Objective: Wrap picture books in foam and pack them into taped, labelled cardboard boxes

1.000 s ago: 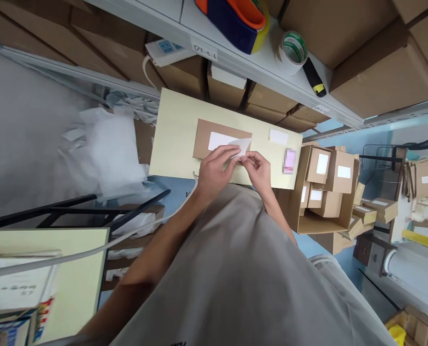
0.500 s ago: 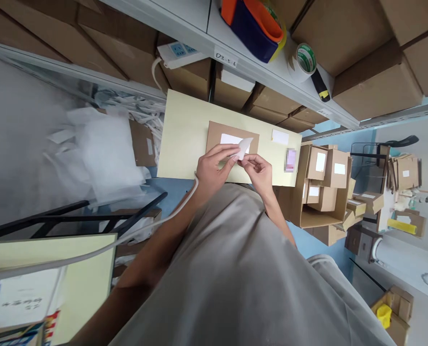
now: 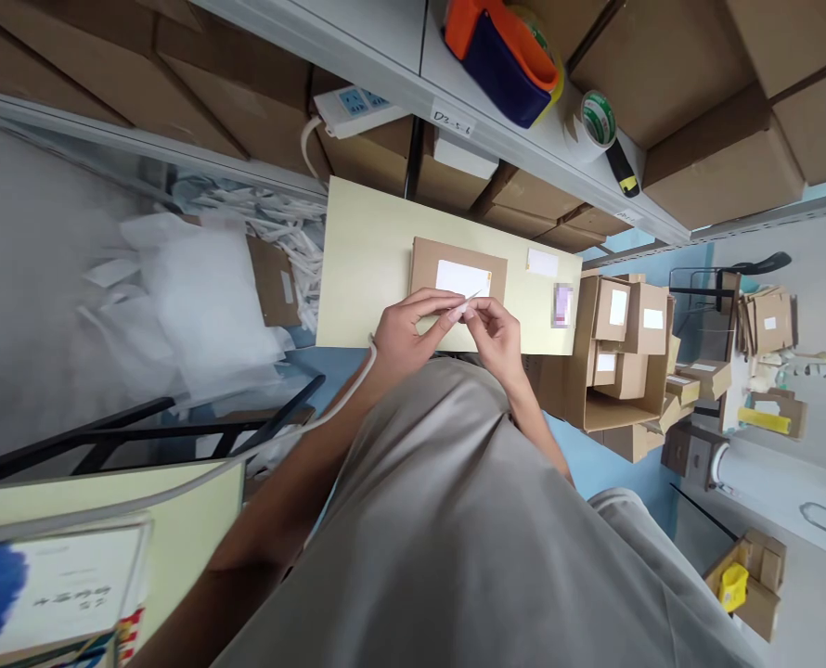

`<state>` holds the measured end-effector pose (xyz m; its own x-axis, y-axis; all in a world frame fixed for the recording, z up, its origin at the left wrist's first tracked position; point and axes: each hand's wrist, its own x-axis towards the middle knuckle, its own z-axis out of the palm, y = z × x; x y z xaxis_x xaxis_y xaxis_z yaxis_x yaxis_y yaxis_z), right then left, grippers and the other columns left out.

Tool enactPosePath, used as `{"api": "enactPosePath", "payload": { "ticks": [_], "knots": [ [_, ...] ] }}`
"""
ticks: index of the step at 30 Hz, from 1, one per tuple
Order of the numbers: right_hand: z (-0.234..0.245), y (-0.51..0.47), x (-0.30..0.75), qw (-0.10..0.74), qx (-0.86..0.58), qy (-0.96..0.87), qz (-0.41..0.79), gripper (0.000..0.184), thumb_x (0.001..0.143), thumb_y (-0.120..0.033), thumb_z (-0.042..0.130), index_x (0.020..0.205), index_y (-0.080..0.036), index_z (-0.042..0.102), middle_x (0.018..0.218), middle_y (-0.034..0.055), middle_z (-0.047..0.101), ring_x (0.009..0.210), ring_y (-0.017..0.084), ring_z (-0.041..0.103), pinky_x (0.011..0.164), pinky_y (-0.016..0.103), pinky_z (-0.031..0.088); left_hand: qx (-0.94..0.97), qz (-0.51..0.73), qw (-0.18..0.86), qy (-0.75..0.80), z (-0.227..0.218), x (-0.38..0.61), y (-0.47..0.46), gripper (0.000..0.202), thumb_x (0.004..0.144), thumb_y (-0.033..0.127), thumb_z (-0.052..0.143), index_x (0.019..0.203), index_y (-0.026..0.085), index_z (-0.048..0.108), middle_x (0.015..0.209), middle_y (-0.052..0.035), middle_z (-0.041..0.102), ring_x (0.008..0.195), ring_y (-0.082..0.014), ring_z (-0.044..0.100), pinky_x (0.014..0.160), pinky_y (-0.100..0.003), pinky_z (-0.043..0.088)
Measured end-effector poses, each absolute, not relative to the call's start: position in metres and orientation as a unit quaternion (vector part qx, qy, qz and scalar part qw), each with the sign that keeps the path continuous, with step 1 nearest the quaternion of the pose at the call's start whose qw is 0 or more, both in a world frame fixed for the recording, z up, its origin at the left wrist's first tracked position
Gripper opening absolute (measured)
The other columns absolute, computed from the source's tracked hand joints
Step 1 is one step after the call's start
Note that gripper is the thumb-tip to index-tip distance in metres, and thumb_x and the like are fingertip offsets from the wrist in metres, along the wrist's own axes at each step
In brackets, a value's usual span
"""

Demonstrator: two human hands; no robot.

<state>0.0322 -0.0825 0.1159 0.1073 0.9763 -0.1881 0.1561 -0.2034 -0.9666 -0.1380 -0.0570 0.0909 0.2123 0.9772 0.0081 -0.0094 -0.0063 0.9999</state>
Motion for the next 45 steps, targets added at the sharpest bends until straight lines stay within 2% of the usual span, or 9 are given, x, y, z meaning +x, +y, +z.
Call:
{"api": "enactPosePath", "payload": {
  "ticks": [9,13,19,23,28,33,37,41,45],
  "knots": [
    [0.124,-0.084,0.018,0.409,-0.604,-0.487,0.48,0.043,0.098,-0.071,0.079,0.098,-0.029,0.074,0.099,0.0044,0.08,0.098,0.024,0.078,0.099,0.042,0.066,0.448,0.439,0.643,0.439,0.08,-0.147,-0.06,0.061,0.093,0.078,0.08,0.114,0.021,0.083,0.117,-0.0139,0.086,0.113,-0.031,0.083,0.107,-0.047,0.068],
    [0.12,-0.086,0.015,0.391,-0.607,-0.503,0.475,0.04,0.1,-0.067,0.076,0.096,-0.028,0.072,0.097,0.0033,0.079,0.098,0.023,0.078,0.099,0.04,0.065,0.374,0.438,0.68,0.453,0.069,-0.144,-0.058,0.051,0.085,0.068,0.089,0.098,0.021,0.078,0.109,-0.0135,0.086,0.109,-0.0312,0.082,0.104,-0.048,0.067],
    [0.11,-0.089,0.018,0.363,-0.618,-0.508,0.478,0.031,0.1,-0.055,0.076,0.093,-0.025,0.069,0.094,0.0024,0.078,0.095,0.022,0.079,0.097,0.039,0.065,0.19,0.476,0.707,0.487,0.041,-0.143,-0.042,0.031,0.074,0.044,0.09,0.083,0.021,0.07,0.093,-0.0062,0.081,0.092,-0.0236,0.077,0.08,-0.032,0.063],
    [0.106,-0.095,0.023,0.35,-0.623,-0.498,0.49,0.024,0.098,-0.048,0.075,0.092,-0.026,0.068,0.092,0.0021,0.077,0.097,0.023,0.081,0.098,0.041,0.065,0.041,0.511,0.678,0.527,0.01,-0.162,-0.019,0.029,0.072,0.029,0.088,0.08,0.022,0.062,0.083,-0.0026,0.074,0.083,-0.018,0.072,0.071,-0.025,0.057],
    [0.101,-0.1,0.035,0.324,-0.641,-0.478,0.505,0.022,0.095,-0.046,0.074,0.091,-0.026,0.065,0.092,0.0019,0.074,0.099,0.025,0.081,0.101,0.042,0.063,-0.04,0.523,0.606,0.598,-0.02,-0.214,0.001,0.028,0.089,0.02,0.08,0.087,0.022,0.052,0.072,0.0043,0.059,0.067,-0.0096,0.056,0.064,-0.02,0.044],
    [0.086,-0.089,0.043,0.28,-0.619,-0.503,0.534,0.019,0.092,-0.043,0.072,0.09,-0.026,0.064,0.124,0.0104,0.076,0.127,0.028,0.073,0.104,0.041,0.062,-0.061,0.566,0.438,0.696,-0.032,-0.268,-0.003,0.014,0.104,0.008,0.056,0.096,0.019,0.053,0.07,0.0092,0.046,0.063,-0.0072,0.042,0.064,-0.02,0.036],
    [0.053,-0.053,0.014,0.218,-0.579,-0.507,0.6,0.02,0.092,-0.042,0.074,0.094,-0.025,0.063,0.126,0.0079,0.075,0.113,0.023,0.075,0.098,0.038,0.064,-0.004,0.605,0.363,0.709,-0.029,-0.283,-0.018,0.011,0.104,0.008,0.057,0.101,0.019,0.056,0.066,0.0109,0.042,0.06,-0.0081,0.041,0.064,-0.022,0.037],
    [0.011,0.016,-0.065,0.17,-0.573,-0.527,0.605,0.009,0.099,-0.022,0.07,0.091,-0.024,0.067,0.109,0.0008,0.078,0.108,0.019,0.074,0.107,0.035,0.062,0.041,0.656,0.329,0.678,-0.019,-0.28,-0.037,0.01,0.104,0.021,0.064,0.104,0.022,0.053,0.068,0.0099,0.05,0.058,-0.0101,0.051,0.068,-0.025,0.047],
    [-0.017,0.094,-0.145,0.19,-0.578,-0.528,0.592,0.016,0.105,-0.01,0.068,0.096,-0.02,0.075,0.121,0.0015,0.082,0.144,0.015,0.064,0.135,0.033,0.042,0.114,0.679,0.288,0.665,-0.005,-0.276,-0.054,0.017,0.102,0.034,0.067,0.106,0.021,0.057,0.079,0.0022,0.067,0.065,-0.0127,0.066,0.071,-0.028,0.055]
  ]
}}
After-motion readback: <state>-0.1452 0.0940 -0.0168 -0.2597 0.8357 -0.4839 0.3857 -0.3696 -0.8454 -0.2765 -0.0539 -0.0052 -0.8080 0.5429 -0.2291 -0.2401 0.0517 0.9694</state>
